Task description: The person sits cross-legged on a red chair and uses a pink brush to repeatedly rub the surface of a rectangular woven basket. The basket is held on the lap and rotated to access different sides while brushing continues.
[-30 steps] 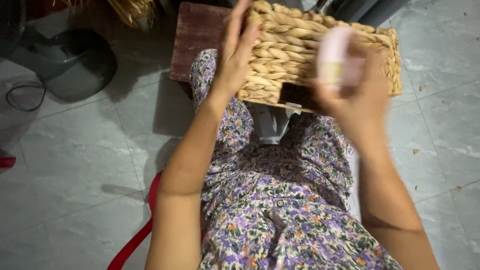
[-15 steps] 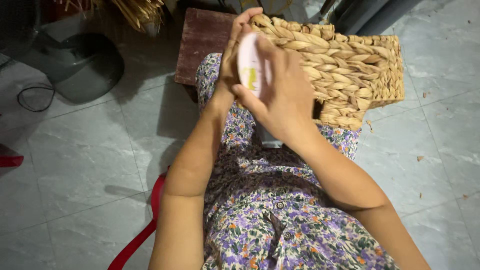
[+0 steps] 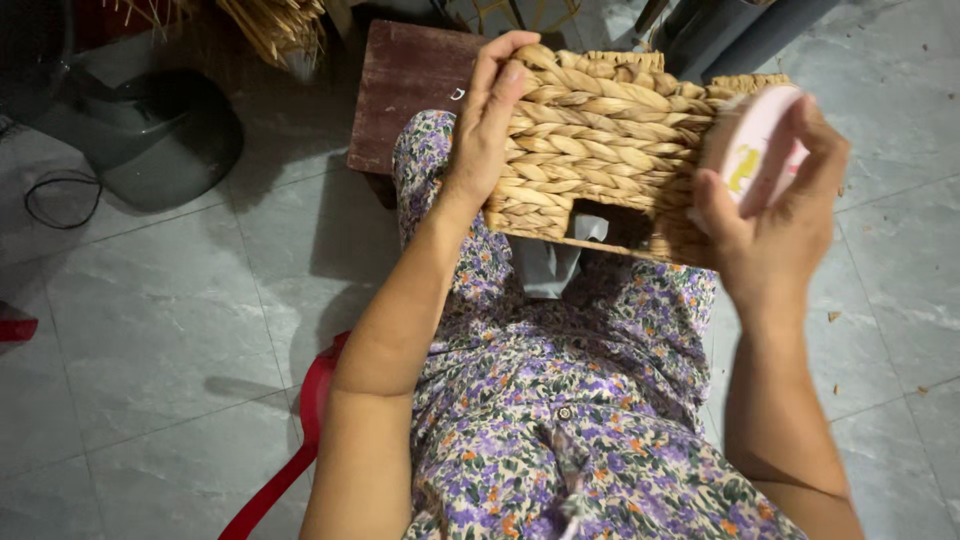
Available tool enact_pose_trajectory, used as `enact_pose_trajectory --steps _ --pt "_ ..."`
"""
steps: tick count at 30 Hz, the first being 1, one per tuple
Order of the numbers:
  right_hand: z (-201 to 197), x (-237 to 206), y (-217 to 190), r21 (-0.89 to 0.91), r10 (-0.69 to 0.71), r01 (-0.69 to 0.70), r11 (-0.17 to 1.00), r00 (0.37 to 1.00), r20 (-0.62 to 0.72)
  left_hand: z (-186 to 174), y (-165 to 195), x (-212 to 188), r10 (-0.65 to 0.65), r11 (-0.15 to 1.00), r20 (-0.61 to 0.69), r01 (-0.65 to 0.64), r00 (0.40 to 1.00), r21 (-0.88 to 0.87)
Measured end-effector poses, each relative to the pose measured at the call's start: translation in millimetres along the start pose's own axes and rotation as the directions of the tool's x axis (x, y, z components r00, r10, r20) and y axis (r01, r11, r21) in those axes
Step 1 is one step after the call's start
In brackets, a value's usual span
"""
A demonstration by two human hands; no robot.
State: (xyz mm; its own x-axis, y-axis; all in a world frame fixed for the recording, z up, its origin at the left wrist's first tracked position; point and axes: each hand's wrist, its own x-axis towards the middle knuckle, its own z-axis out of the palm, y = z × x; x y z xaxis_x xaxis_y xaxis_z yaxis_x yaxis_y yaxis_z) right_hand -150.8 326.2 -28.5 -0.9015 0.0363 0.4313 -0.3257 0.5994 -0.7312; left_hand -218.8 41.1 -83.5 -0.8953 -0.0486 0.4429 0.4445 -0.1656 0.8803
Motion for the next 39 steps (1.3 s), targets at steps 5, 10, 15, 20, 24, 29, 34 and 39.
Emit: enact_pose_trajectory --steps 5,10,15,20,24,29,34,39 --pt "58.4 15.5 -38.4 0.160 -0.220 0.212 0.964 0.975 0.034 -2.2 2.3 -2.9 0.004 0.997 -0.050 0.000 0.999 0.082" --pt "96.4 26.6 -82.1 -0.044 -0.244 0.262 0.964 0.940 0.240 -0.9 -0.5 -0.6 -0.143 0.972 -0.023 0.137 0.989 -0.190" --pt "66.6 39.5 -58.6 0.010 -0.306 0.308 0.951 0.940 0.150 0.8 -2.9 4.1 0.072 0.990 -0.035 -0.068 0.997 0.123" --pt "0.7 27.2 -5.1 -0.111 -0.107 0.111 0.988 0.994 0.037 0.3 -4.3 2.0 0.007 1.000 -0.014 -0.007 1.000 -0.014" --pt "0.2 11.9 14.5 0.114 -0.052 0.053 0.992 0.998 -0.019 0.3 -6.5 -1.5 0.038 0.997 0.014 -0.037 0.999 -0.071" --pt "44.1 10.8 -17.6 -0.150 -0.264 0.257 0.955 0.964 -0.024 1.6 -7.1 -4.1 0.049 0.996 -0.061 -0.044 0.997 0.073" --pt "83.0 18.2 -88.2 -0.057 -0.195 0.213 0.975 0.953 0.231 1.8 -5.1 -1.8 0.053 0.994 -0.054 -0.048 0.997 0.100" --pt "85.2 24.8 -78.6 -0.102 -0.097 0.145 0.984 0.924 0.371 0.9 -8.0 -0.4 0.026 0.996 -0.003 -0.026 1.000 -0.090"
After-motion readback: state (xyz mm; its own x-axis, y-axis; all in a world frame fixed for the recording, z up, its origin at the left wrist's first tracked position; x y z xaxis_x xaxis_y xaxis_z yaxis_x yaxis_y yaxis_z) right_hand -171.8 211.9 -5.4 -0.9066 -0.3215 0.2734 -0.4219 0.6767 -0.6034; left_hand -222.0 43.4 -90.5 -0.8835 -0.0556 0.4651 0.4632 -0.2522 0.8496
